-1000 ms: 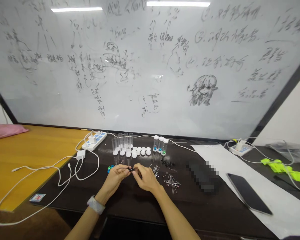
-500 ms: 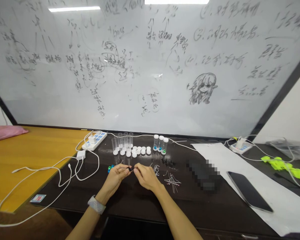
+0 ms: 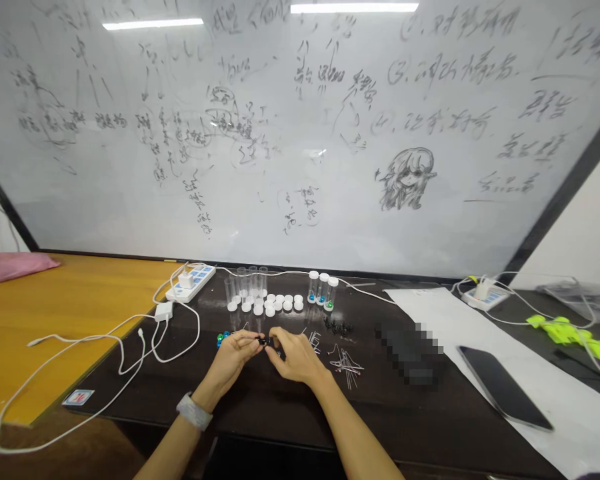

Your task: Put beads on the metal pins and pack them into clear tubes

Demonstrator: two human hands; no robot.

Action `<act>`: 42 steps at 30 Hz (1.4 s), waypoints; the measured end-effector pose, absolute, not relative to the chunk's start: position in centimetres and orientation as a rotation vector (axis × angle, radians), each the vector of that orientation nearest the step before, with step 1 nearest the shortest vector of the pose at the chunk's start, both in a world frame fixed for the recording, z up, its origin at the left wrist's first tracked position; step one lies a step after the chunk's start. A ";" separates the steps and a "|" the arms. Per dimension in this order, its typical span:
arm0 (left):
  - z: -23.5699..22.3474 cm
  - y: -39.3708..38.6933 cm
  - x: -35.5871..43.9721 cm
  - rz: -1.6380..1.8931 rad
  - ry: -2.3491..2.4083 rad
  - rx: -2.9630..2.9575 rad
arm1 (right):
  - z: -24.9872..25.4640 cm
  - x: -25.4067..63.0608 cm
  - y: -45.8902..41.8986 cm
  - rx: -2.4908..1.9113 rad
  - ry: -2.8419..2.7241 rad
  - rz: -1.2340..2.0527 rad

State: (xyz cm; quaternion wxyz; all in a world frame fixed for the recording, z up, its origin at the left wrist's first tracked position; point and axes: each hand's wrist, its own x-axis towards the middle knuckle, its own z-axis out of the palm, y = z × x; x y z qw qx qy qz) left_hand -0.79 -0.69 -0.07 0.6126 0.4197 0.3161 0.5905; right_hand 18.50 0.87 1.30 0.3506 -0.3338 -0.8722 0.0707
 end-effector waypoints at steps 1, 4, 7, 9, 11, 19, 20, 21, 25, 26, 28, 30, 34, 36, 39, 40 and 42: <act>-0.1 -0.7 -0.8 1.361 0.723 0.966 | 1.2 18.4 0.9 -0.863 -2.268 0.170; -0.1 -0.7 -0.8 1.361 0.721 0.959 | 1.1 18.3 1.0 -0.864 -2.290 0.153; -0.1 -0.6 -0.8 1.361 0.722 0.954 | 1.1 18.4 0.9 -0.876 -2.280 0.180; -0.1 -0.6 -0.8 1.365 0.716 0.951 | 1.2 18.5 0.9 -0.877 -2.266 0.203; -0.1 -0.6 -0.8 1.367 0.712 0.948 | 1.1 18.5 1.0 -0.873 -2.263 0.197; 0.0 -0.7 -0.7 1.366 0.727 0.960 | 0.7 18.3 1.2 -0.878 -2.270 0.173; 0.1 -0.7 -0.7 1.365 0.726 0.959 | 0.9 18.4 1.1 -0.876 -2.268 0.172; 0.1 -0.8 -0.7 1.365 0.724 0.956 | 1.0 18.4 1.0 -0.874 -2.268 0.167; 0.0 -0.8 -0.7 1.366 0.719 0.951 | 1.0 18.3 1.0 -0.869 -2.307 0.124; 0.0 -0.8 -0.7 1.365 0.721 0.956 | 0.9 18.2 1.1 -0.868 -2.314 0.121; 0.0 -0.8 -0.7 1.363 0.725 0.969 | 0.7 18.2 1.2 -0.874 -2.307 0.122; 0.1 -0.8 -0.7 1.364 0.725 0.976 | 0.8 18.3 1.2 -0.884 -2.283 0.134; 0.0 -0.7 -0.7 1.365 0.720 0.969 | 1.0 18.6 1.0 -0.873 -2.274 0.116; -0.1 -0.7 -0.8 1.362 0.719 0.965 | 0.8 18.4 1.1 -0.863 -2.298 0.093; -0.1 -0.7 -0.8 1.356 0.722 0.976 | 0.5 18.1 1.3 -0.878 -2.305 0.082; -0.1 -0.8 -0.8 1.355 0.726 0.980 | 0.4 18.1 1.3 -0.886 -2.299 0.087; 0.0 -0.8 -0.8 1.353 0.732 0.979 | 0.6 18.2 1.3 -0.895 -2.278 0.112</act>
